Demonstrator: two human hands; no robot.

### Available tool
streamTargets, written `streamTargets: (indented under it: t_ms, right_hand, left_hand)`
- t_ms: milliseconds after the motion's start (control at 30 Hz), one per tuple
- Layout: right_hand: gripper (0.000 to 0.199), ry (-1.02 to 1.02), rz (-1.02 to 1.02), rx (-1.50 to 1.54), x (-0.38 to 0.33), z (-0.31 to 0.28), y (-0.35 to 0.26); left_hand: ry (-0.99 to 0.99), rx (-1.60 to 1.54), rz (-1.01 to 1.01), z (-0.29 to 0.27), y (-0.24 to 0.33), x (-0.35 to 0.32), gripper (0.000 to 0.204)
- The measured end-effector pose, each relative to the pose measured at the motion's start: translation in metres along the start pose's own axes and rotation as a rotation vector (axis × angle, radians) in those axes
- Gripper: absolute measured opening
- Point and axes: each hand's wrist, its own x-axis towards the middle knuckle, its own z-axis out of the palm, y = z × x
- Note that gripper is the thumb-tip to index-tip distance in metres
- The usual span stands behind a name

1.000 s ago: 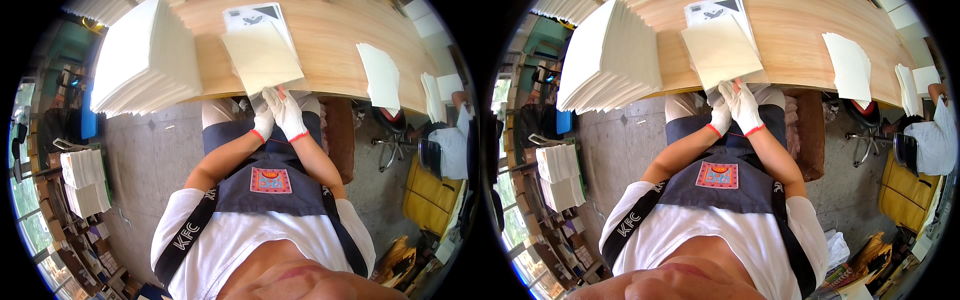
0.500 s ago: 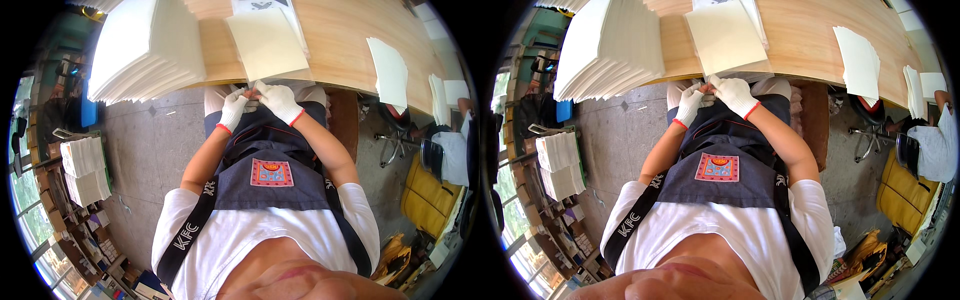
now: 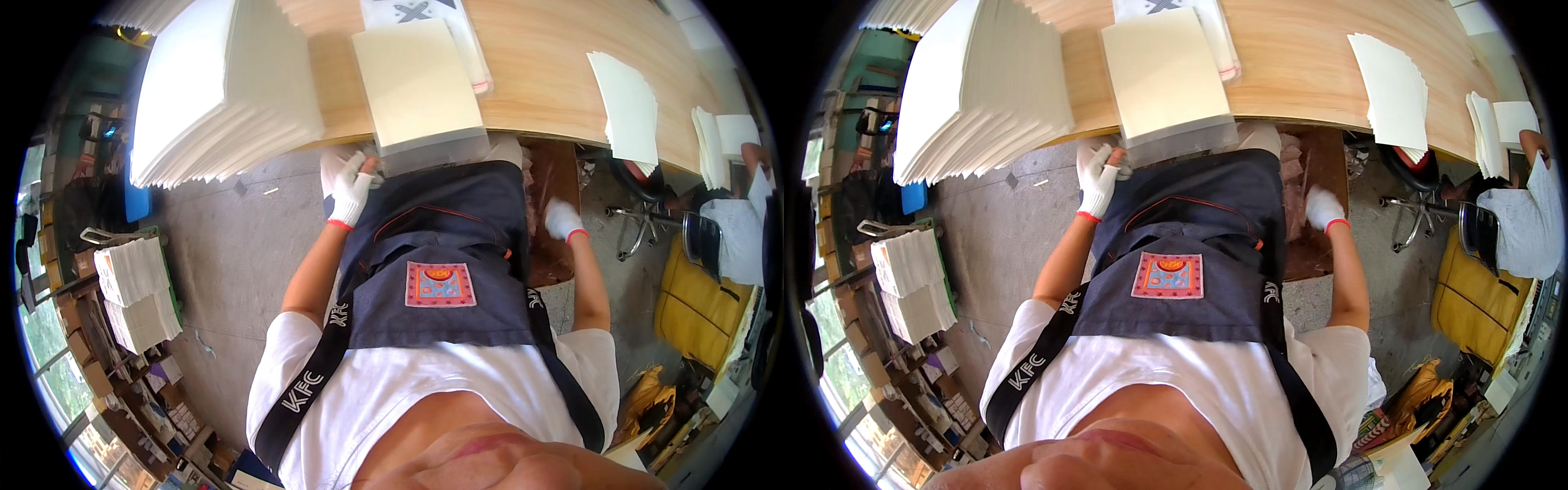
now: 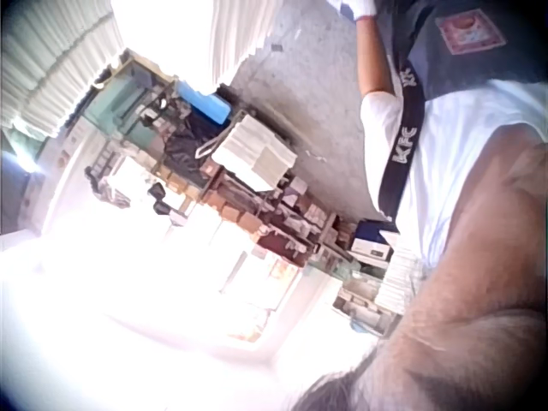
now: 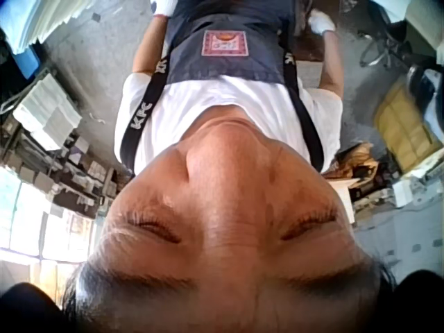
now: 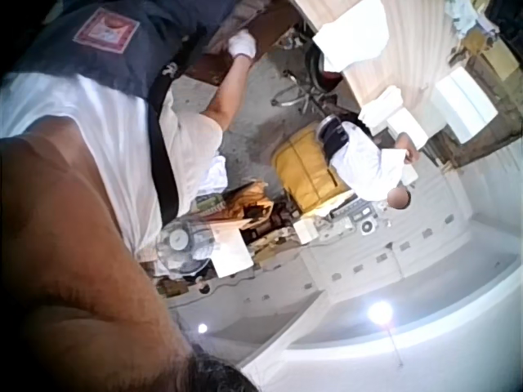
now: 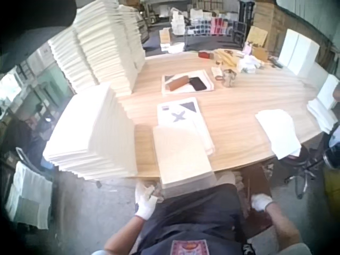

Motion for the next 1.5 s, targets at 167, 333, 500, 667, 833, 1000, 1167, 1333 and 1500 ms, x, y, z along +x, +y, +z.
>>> streamTargets:
  t_ms: [167,333,500,667,833,1000,1167,1333,1500]
  right_hand:
    - [0.036,0.61,-0.145,0.47,-0.017,-0.127,-0.087]
    - [0.021,1.221,-0.611,0.347,0.019,-0.197,-0.145]
    - [0.014,1.126,-0.451,0.451,0.035,-0.196,-0.173]
    - [0.023,0.96,-0.135,0.553,0.046,-0.203,-0.187]
    - [0.032,0.653,0.001,0.574,0.017,-0.214,-0.168]
    - [0.023,-0.052,-0.464,1.903,0.025,-0.193,-0.193]
    - [0.019,0.014,-0.751,2.15,-0.022,-0.302,-0.264]
    - [0.025,0.033,-1.064,1.847,-0.047,-0.426,-0.321]
    - [0.028,0.009,-0.844,1.473,-0.044,-0.455,-0.358]
  left_hand:
    - [0.364,0.551,0.721,0.004,0.017,0.017,0.028]
    - [0.233,0.448,0.828,0.005,0.035,0.032,0.018]
    - [0.345,0.241,0.371,0.015,0.014,0.025,0.019]
    - [0.535,-0.82,-0.378,0.052,0.011,0.028,0.019]
    - [0.228,-1.005,-0.435,0.025,0.029,0.022,0.016]
    - [0.22,-0.457,0.057,-0.05,0.114,0.017,0.012]
    - [0.523,-0.252,0.318,-0.152,0.157,-0.019,0.003]
    - [0.818,-0.261,0.391,-0.266,0.152,0.019,0.027]
    - [0.567,0.109,0.175,-0.304,0.067,0.027,0.033]
